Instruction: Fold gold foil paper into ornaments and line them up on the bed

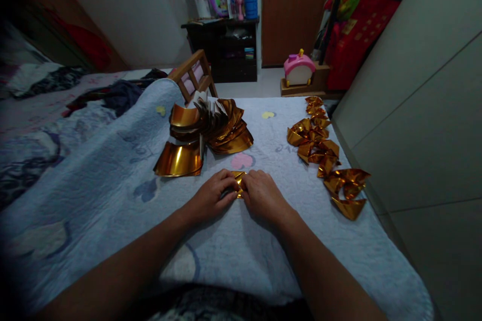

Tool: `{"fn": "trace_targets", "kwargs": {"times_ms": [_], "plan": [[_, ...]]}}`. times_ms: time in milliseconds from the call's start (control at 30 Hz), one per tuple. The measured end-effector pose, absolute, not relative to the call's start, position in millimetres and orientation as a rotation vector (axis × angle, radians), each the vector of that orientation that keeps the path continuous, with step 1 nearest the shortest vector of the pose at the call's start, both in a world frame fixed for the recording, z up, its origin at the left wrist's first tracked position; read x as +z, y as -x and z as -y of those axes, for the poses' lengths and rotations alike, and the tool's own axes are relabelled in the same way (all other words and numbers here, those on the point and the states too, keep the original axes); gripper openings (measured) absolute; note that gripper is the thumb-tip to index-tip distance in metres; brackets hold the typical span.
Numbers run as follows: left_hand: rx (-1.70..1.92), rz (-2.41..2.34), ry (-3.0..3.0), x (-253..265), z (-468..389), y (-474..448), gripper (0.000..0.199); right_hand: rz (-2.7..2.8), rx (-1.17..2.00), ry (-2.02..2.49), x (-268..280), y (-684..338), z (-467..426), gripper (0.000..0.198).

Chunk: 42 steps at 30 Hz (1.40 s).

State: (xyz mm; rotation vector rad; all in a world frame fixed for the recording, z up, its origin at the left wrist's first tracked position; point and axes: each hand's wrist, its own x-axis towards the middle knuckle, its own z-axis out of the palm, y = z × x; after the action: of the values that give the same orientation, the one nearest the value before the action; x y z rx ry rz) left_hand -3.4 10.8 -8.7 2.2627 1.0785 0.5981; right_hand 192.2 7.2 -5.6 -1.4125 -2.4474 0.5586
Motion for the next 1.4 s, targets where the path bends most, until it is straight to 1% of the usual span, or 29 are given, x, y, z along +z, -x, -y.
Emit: {"fn": "trace_targets", "kwargs": {"times_ms": [300, 433, 633, 800, 967, 1133, 1200, 1233, 1333, 1400], "plan": [[0.559, -1.052, -2.288, -9, -10, 5, 0.008, 2.470, 0.441, 1.521, -2, -183, -3, 0.012], [0.579, -1.009, -2.289, -9, -10, 7, 0.014, 2.444, 0.404, 1.568, -2, -180, -2, 0.013], [0.556, -0.995, -2.272, -8, -11, 9, 0.017, 2.418, 0.434, 1.575, -5, -181, -3, 0.011], [0.553, -0.998, -2.271, -11, -11, 9, 0.018, 2.391, 0.518, 1.480, -15, -189, -5, 0.009], [0.555, -0.997, -2.291, -14, -11, 10, 0.020, 2.387, 0.601, 1.420, -17, -193, -5, 0.019], [0.530, -1.004, -2.283, -13, -11, 10, 0.021, 2.400, 0.655, 1.414, -13, -196, -2, 0.038], [0.534, -0.996, -2.279, -12, -11, 10, 0.021, 2.392, 0.680, 1.381, -12, -197, -2, 0.043], [0.537, -0.991, -2.276, -12, -11, 10, 0.020, 2.380, 0.691, 1.365, -12, -199, -1, 0.042], [0.547, -0.983, -2.266, -10, -11, 10, 0.019, 2.344, 0.724, 1.347, -10, -202, 0, 0.028], [0.545, -0.985, -2.262, -8, -10, 11, 0.020, 2.345, 0.737, 1.356, -8, -203, 0, 0.024]]}}
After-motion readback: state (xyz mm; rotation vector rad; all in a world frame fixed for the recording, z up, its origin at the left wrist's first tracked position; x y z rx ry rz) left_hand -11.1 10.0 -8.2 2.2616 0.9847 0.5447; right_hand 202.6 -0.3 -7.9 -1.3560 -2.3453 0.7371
